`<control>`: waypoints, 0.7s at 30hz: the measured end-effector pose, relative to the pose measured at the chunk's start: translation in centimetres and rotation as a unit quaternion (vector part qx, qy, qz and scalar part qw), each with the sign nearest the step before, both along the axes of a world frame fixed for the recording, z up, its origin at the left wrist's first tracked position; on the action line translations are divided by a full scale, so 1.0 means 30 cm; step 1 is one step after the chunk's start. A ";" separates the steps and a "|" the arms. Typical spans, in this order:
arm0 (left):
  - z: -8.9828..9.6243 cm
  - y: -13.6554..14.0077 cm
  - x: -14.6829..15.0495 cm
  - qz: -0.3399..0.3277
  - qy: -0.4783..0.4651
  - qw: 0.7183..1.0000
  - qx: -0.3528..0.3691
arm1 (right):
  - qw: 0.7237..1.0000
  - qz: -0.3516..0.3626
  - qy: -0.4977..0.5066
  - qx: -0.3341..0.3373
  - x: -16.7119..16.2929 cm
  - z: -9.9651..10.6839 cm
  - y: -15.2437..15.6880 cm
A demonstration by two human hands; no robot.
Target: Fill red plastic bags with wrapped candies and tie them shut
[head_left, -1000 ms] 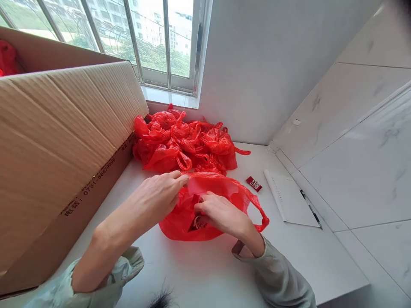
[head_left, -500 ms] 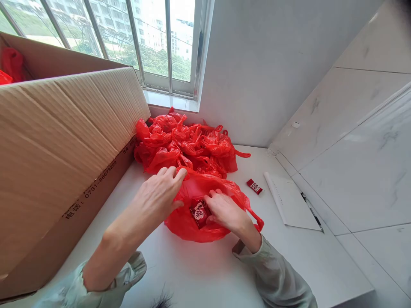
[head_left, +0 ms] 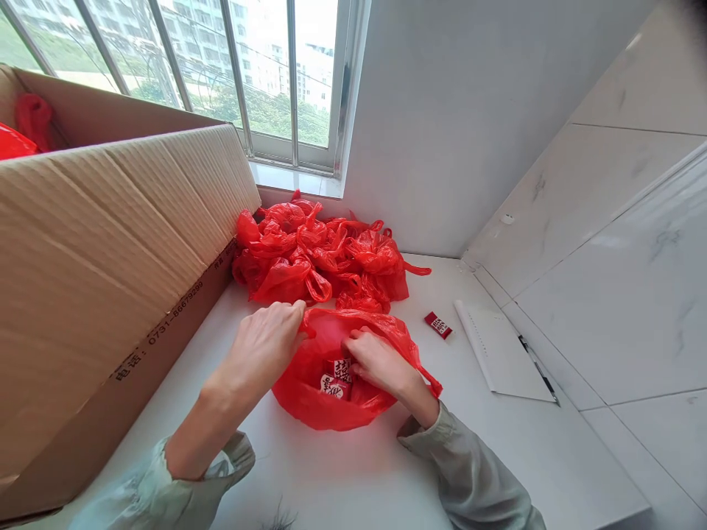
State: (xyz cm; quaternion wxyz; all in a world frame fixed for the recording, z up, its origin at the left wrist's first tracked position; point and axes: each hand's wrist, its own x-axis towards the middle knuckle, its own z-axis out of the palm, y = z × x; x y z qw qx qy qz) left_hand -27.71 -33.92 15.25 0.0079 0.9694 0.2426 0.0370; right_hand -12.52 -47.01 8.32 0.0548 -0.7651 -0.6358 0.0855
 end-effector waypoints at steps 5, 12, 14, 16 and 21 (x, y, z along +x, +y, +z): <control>0.036 0.010 -0.002 -0.063 -0.086 0.991 -0.082 | 0.998 -0.015 0.019 0.050 -0.016 0.019 0.019; 0.050 0.022 -0.034 -0.055 -0.158 0.977 -0.135 | 0.996 -0.036 0.027 0.079 -0.010 0.073 -0.021; 0.054 0.003 -0.032 -0.049 -0.163 0.977 -0.128 | 0.995 -0.043 0.029 0.082 -0.016 0.114 -0.056; 0.059 -0.028 -0.023 -0.061 -0.151 0.979 -0.119 | 0.994 -0.045 0.038 0.088 -0.020 0.157 -0.100; -0.015 -0.098 -0.031 -0.111 -0.032 0.993 -0.004 | 0.978 -0.105 -0.027 0.178 0.006 0.207 -0.209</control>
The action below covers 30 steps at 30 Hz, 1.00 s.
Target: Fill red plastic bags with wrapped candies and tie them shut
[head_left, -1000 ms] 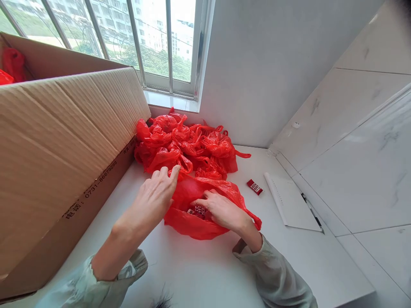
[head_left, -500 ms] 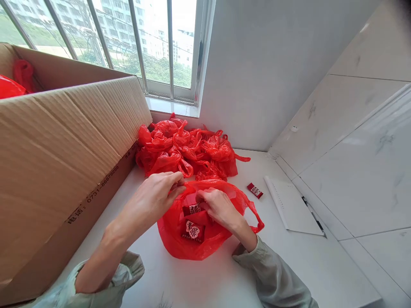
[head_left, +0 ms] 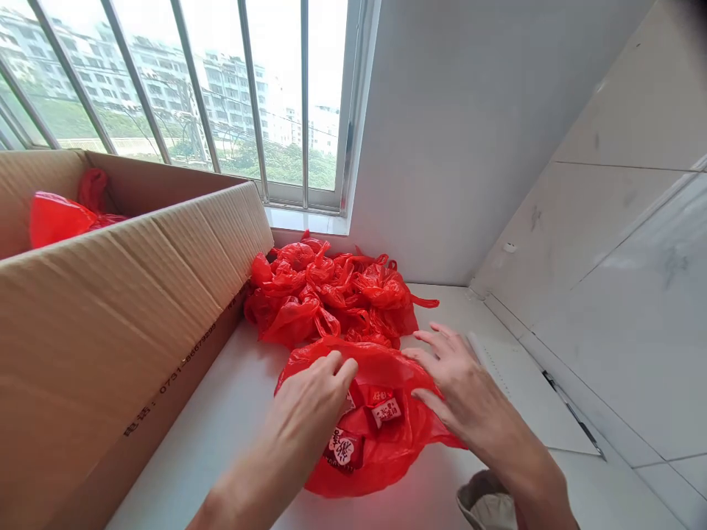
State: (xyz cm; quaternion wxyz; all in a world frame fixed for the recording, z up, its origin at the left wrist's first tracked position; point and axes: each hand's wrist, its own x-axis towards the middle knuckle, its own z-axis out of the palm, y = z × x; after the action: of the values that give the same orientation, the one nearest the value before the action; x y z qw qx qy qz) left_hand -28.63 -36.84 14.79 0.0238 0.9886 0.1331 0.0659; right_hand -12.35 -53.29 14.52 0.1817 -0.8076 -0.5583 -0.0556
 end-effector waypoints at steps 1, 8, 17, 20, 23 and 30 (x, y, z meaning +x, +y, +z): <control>-0.036 -0.003 -0.014 -0.027 -0.008 0.997 0.067 | 1.000 -0.029 -0.006 0.000 0.009 0.003 -0.016; -0.225 0.030 -0.087 0.019 -0.032 0.962 0.269 | 0.970 -0.095 0.187 -0.126 0.035 0.035 -0.060; -0.187 0.078 0.000 0.186 0.092 0.975 0.076 | 0.971 -0.121 0.180 -0.099 0.127 0.032 -0.097; -0.153 0.072 0.016 0.191 0.168 0.966 0.046 | 0.963 -0.091 0.245 -0.067 0.157 0.051 -0.103; -0.137 0.064 0.019 0.187 0.184 0.964 0.037 | 0.938 -0.048 0.343 -0.011 0.169 0.061 -0.096; -0.111 0.055 0.008 0.173 0.202 0.963 0.054 | 0.864 0.034 0.447 0.229 0.173 0.054 -0.069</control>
State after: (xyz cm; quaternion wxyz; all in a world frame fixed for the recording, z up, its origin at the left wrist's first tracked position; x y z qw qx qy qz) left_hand -28.39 -35.20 11.46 -0.0685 0.9433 0.3000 -0.1248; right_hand -7.15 -55.37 16.14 0.5934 -0.6622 -0.4157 0.1914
